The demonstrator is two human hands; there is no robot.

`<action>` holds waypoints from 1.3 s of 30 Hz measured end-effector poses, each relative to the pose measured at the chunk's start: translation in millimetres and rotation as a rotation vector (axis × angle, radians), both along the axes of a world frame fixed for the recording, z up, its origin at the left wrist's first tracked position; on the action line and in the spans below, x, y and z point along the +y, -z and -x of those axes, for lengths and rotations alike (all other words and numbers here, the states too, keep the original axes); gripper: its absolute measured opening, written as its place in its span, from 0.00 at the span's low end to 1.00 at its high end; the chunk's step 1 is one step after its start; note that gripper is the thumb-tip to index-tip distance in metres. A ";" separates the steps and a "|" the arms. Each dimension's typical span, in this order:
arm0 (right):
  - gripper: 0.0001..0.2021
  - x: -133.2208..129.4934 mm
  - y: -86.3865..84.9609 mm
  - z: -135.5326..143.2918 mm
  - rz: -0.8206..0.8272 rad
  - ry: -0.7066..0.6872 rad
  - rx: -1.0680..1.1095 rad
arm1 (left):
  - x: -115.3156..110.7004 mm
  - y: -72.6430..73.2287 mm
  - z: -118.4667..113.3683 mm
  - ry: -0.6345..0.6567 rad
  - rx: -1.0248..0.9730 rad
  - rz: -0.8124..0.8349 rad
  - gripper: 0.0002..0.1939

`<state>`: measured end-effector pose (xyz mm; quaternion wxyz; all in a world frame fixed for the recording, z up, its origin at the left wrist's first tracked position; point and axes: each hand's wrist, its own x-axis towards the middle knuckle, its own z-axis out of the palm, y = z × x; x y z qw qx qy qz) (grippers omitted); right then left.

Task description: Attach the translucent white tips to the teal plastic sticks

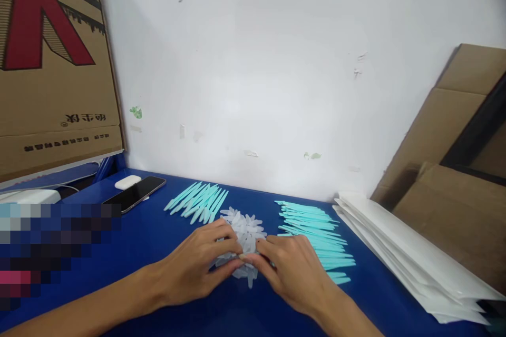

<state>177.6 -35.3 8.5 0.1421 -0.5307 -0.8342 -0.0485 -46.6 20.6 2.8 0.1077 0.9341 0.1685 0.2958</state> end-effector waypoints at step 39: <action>0.18 6.1 7.4 -12.0 -0.254 -0.117 0.139 | 18.2 -3.5 -1.3 -0.108 -0.484 0.970 0.15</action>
